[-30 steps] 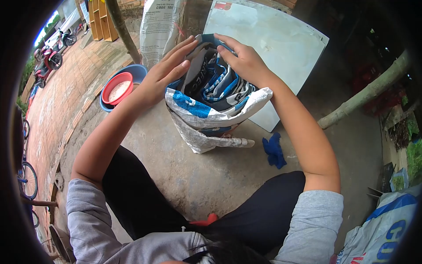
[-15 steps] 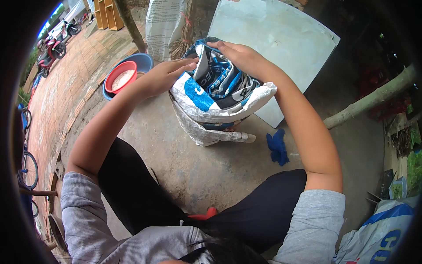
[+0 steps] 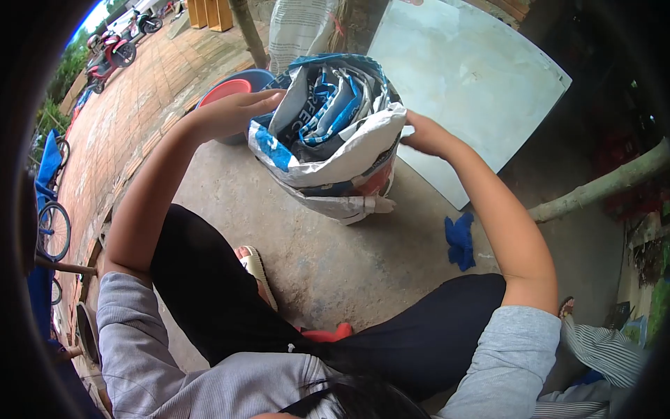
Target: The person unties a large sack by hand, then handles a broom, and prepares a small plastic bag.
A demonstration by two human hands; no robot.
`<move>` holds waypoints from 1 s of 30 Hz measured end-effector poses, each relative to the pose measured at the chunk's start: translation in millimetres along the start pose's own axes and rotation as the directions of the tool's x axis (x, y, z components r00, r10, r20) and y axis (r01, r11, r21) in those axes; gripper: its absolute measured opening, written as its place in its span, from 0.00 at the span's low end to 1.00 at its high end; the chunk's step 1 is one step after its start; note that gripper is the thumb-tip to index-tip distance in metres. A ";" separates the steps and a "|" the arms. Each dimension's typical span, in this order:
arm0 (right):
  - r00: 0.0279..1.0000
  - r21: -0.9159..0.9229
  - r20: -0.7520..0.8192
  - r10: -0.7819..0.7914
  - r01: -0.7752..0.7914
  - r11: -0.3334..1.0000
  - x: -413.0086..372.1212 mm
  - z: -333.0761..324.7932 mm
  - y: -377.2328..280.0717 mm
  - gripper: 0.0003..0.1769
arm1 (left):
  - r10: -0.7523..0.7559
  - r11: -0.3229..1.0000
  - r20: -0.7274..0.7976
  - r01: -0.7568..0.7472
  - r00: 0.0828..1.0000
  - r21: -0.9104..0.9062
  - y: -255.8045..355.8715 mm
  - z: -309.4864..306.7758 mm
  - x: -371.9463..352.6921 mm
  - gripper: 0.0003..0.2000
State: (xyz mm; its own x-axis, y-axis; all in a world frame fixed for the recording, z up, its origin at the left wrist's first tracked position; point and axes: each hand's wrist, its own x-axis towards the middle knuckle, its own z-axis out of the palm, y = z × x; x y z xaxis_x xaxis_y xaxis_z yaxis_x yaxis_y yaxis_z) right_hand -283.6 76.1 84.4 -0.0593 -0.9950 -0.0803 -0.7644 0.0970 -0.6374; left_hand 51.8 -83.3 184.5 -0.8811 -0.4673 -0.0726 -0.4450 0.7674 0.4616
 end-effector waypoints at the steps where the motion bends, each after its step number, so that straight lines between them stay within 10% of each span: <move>1: 0.996 -0.127 0.051 -0.078 0.084 0.988 1.2 11.5 -10.9 0.46 | -0.024 0.989 0.011 0.025 1.000 -0.146 -12.9 -3.1 -4.6 0.27; 11: 0.918 -0.204 0.077 -0.390 0.397 0.895 38.5 71.0 -86.4 0.70 | -0.409 0.685 -0.099 0.233 0.907 -0.691 -104.1 -21.5 -71.3 0.27; 19: 0.976 -0.145 0.114 -0.187 0.202 0.969 62.8 118.3 -55.6 0.73 | -0.708 0.432 -0.123 0.289 0.696 -0.855 -108.9 -21.5 -75.4 0.29; 26: 0.983 -0.371 0.180 -0.029 0.096 0.924 34.8 182.1 -34.7 0.75 | -0.547 0.807 -0.402 0.335 0.734 -0.486 -136.1 -10.1 -45.8 0.35; 30: 0.995 -0.345 0.069 0.079 -0.050 0.937 37.5 175.4 -39.9 0.57 | -0.514 0.843 -0.398 0.360 0.760 -0.401 -121.4 -12.8 -28.3 0.36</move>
State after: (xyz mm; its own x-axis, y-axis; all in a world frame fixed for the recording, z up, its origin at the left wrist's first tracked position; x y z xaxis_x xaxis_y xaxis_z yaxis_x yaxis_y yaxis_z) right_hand -142.7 39.1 -27.6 -0.0747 -0.9803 -0.1828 -0.9350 0.1326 -0.3290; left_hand 132.8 -168.8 141.9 -0.3768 -0.9244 0.0598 -0.6281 0.3024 0.7170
